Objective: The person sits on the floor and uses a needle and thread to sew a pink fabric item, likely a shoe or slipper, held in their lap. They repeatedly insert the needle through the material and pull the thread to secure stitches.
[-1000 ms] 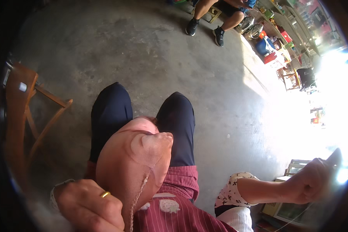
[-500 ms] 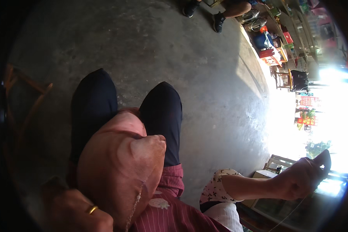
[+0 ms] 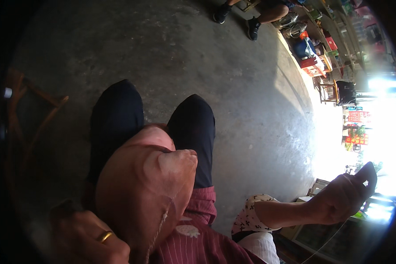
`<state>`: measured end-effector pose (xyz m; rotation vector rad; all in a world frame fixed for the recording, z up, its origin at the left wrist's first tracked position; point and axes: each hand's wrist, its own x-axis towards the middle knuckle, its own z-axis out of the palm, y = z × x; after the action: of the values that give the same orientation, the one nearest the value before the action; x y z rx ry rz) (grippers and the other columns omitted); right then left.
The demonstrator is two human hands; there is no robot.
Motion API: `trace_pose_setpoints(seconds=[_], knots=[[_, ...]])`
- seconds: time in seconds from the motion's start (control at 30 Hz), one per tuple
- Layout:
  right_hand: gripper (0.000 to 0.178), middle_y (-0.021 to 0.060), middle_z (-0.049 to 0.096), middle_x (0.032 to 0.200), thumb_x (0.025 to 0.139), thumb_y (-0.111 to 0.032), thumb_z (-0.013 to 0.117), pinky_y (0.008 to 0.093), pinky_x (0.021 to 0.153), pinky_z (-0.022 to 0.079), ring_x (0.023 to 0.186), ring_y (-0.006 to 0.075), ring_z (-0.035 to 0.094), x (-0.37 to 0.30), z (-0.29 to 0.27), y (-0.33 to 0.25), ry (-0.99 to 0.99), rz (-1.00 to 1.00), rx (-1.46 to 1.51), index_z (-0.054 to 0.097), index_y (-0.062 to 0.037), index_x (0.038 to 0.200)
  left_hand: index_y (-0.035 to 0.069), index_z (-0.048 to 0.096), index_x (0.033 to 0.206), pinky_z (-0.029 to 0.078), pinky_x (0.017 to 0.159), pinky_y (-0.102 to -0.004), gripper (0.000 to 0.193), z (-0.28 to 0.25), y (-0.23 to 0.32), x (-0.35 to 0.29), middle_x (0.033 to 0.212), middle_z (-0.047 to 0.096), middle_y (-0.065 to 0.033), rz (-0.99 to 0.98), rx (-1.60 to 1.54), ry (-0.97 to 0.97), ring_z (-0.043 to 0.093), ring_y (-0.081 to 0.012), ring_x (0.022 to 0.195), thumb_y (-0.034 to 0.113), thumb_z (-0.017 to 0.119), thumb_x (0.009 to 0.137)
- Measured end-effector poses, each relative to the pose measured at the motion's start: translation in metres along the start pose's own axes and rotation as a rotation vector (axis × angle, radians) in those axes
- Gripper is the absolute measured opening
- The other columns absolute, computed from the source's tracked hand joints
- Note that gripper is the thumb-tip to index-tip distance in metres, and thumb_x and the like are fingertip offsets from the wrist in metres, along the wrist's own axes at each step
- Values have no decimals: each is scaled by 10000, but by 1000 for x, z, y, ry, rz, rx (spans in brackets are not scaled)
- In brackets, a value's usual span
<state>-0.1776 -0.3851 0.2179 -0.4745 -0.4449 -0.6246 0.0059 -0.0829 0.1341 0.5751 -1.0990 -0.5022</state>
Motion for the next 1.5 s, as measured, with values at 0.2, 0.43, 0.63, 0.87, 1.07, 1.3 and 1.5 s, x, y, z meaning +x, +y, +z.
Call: trace_pose_setpoints(seconds=[0.2, 0.43, 0.63, 0.87, 1.07, 1.3, 1.5], knots=[[388, -18, 400, 503, 1101, -398, 306, 215, 298, 246, 325, 66, 311, -6, -1, -17, 39, 11, -26, 444, -41, 1032, -79, 684, 831, 401, 397, -268, 104, 12, -7, 2, 692, 589, -95, 15, -81, 85, 596, -169, 540, 16, 642, 823], [201, -73, 309, 569, 1093, -240, 357, 197, 321, 256, 386, 11, 269, -3, 4, -8, -37, -13, 12, 423, -57, 1042, -92, 675, 875, 420, 407, -273, 130, -4, -1, 9, 725, 599, -106, -48, -80, -53, 609, -179, 566, 31, 637, 857], [159, -69, 326, 601, 1079, -187, 383, 197, 330, 268, 409, 11, 280, -3, 6, -3, -12, -18, 44, 435, -37, 1080, -93, 669, 861, 403, 395, -273, 123, -3, 2, 8, 718, 592, -107, -53, -85, -32, 583, -181, 541, 24, 634, 848], [191, -56, 323, 587, 1086, -222, 381, 203, 328, 256, 396, 24, 273, 0, -2, -5, 20, 30, 62, 440, -85, 966, -86, 660, 830, 350, 361, -273, 92, 6, -2, 5, 691, 575, -98, 24, 21, 19, 537, -163, 499, 1, 638, 809], [556, 19, 463, 514, 1078, -492, 276, 222, 322, 356, 334, 102, 398, -2, -9, -14, 121, 56, 84, 524, -67, 818, -71, 674, 845, 363, 376, -268, 93, -17, 2, 14, 700, 581, -90, -48, 82, -252, 541, -160, 503, 9, 685, 798], [324, 109, 573, 623, 1047, -297, 311, 235, 354, 450, 395, 155, 531, -35, -46, 49, 163, 330, 126, 466, -36, 934, -17, 563, 1262, 371, 613, -176, 466, -23, -3, 18, 849, 552, 1, -649, 636, 598, 495, -28, 706, 67, 681, 819], [160, 224, 657, 703, 960, 7, 529, 209, 338, 413, 407, 188, 588, -68, -17, 113, 446, 719, -131, 440, 48, 1086, -13, 617, 1205, 540, 796, -286, 364, 7, 26, 5, 1124, 663, -139, -35, 1053, 28, 663, -207, 1002, 82, 708, 866]])
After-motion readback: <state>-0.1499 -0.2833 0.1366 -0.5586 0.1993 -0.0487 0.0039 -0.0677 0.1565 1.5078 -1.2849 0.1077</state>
